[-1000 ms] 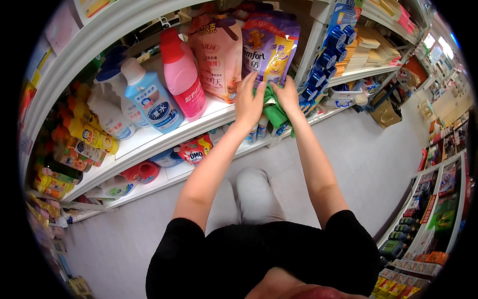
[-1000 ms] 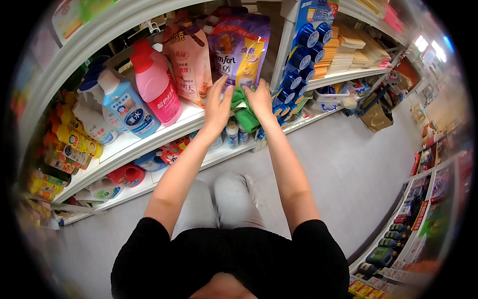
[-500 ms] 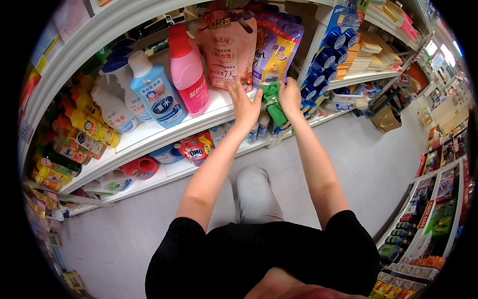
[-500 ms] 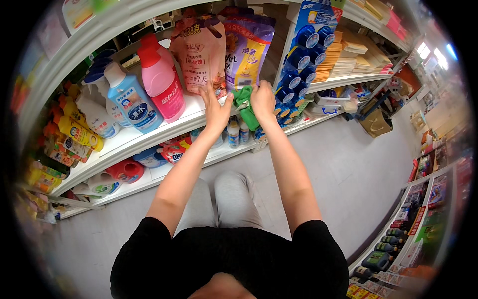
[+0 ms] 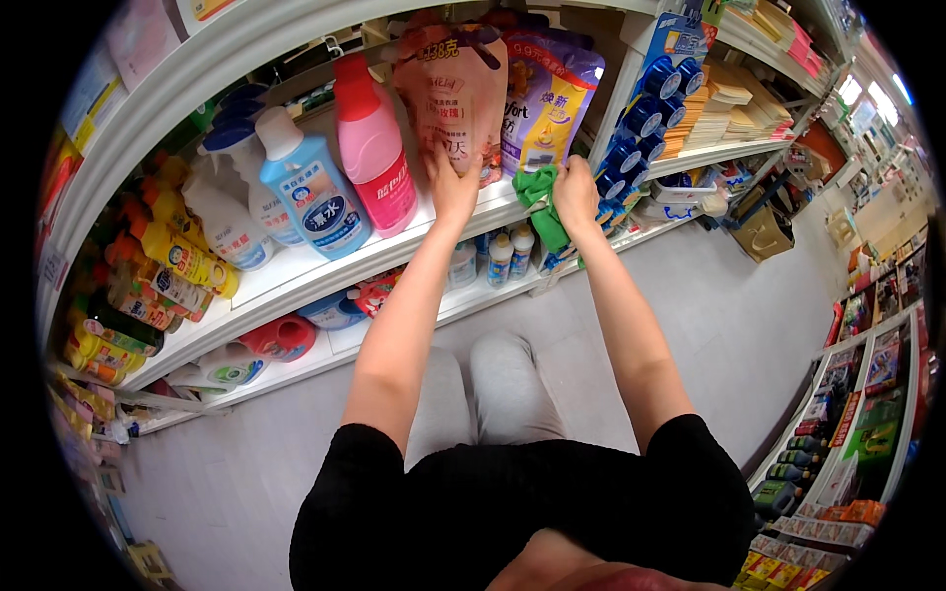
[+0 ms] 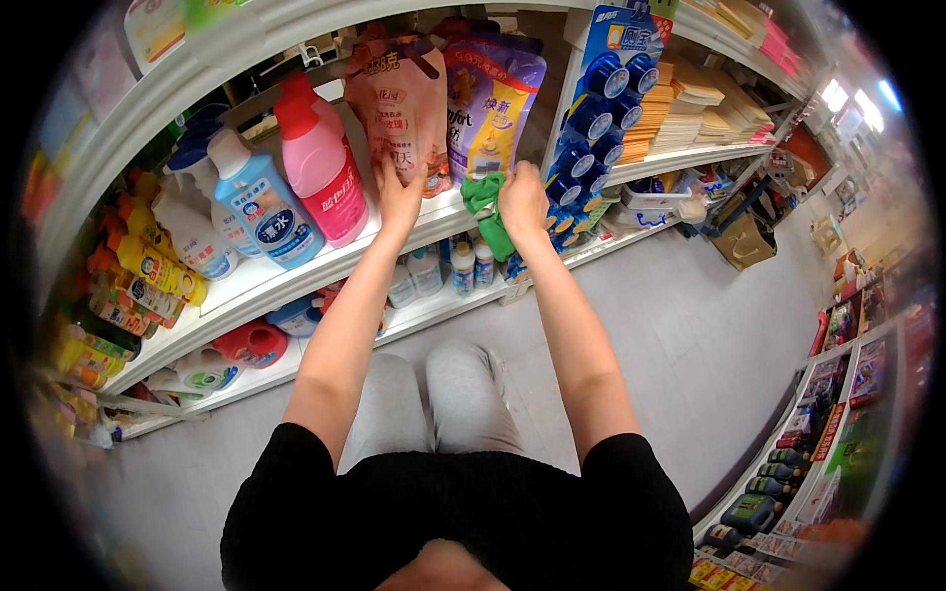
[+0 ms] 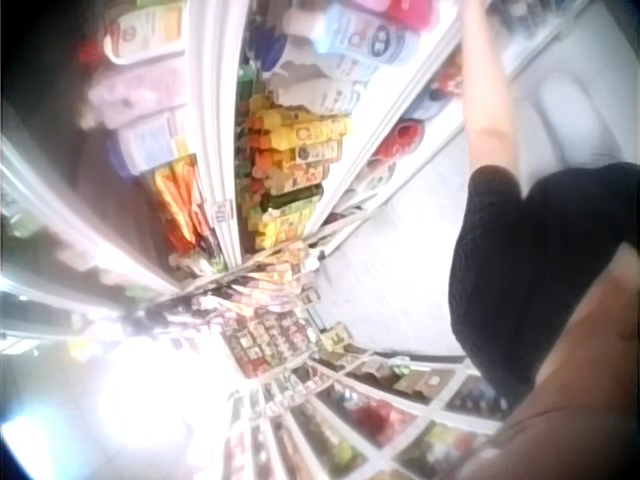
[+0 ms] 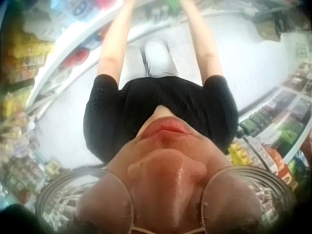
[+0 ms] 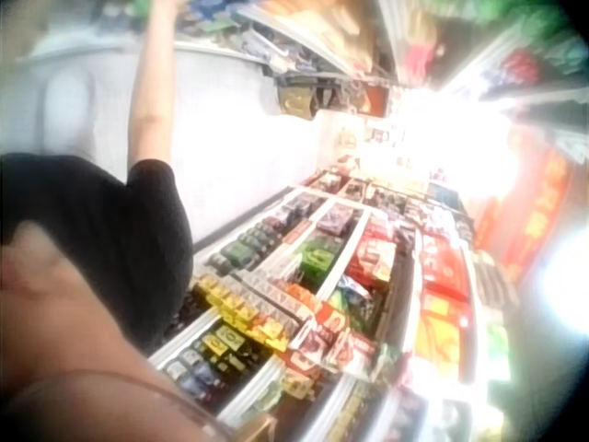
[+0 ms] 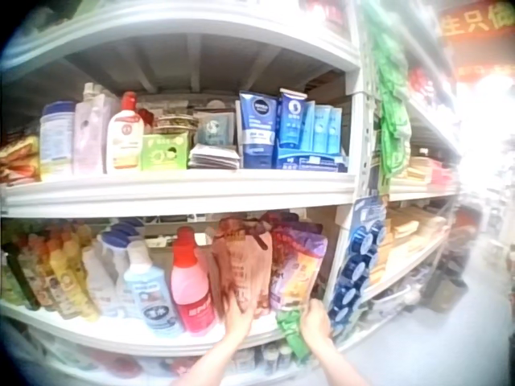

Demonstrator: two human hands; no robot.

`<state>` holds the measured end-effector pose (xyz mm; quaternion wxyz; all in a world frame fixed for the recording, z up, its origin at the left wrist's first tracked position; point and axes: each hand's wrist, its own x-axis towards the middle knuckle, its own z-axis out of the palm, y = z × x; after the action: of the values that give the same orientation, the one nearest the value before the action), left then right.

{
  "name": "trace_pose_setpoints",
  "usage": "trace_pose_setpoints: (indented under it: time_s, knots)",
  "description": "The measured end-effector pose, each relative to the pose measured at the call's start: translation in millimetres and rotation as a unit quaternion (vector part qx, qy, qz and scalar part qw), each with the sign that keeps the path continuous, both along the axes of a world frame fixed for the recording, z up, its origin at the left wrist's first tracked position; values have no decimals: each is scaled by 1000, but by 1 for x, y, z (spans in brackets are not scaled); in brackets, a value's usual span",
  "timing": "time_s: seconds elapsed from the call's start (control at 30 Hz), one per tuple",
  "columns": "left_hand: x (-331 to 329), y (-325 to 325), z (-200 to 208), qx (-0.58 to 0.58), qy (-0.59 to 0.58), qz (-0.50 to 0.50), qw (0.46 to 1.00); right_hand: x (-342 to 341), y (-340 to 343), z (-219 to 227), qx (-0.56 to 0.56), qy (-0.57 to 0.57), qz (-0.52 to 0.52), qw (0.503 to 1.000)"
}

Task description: The person wipes multiple laundry detergent and cleaning product packages on a store shelf using a green cloth. They pick up each item, wipe its surface, and place it back on the shelf, handling pouches and bottles one at a time.

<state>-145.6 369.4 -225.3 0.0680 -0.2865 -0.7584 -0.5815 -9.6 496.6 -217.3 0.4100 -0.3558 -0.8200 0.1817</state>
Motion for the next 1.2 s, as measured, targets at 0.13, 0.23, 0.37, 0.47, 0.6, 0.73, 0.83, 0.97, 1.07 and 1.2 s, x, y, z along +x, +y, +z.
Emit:
trace_pose_setpoints:
  time_s: [0.13,0.23,0.37,0.47,0.6,0.73,0.83,0.97,1.07,1.2]
  knots:
    - [-7,2,-6,-2,24,-14,1000,0,-1,1,9,-6,1,1000]
    - [-3,3,-8,-12,8,-12,1000,2,0,1,17,1,8,1000]
    - [5,3,-9,-17,-2,-18,1000,4,1,0,3,-2,14,1000]
    - [22,5,-5,3,-41,-59,997,5,4,0,-15,-21,17,1000]
    - [23,13,-7,-12,-44,-62,997,1,3,8,-32,-69,3,997]
    - [20,16,-10,0,-36,-72,997,1,-1,14,-64,-107,-6,992]
    - [29,0,-12,33,-46,-116,992,7,-14,18,-28,-79,1,996]
    - [64,-64,-18,12,7,-93,996,35,-52,27,21,27,57,998]
    - [91,-111,-33,142,-91,-124,978,40,-90,9,-95,56,178,978]
    - [154,-184,-39,77,-134,-215,964,60,-167,-45,-254,130,339,897]
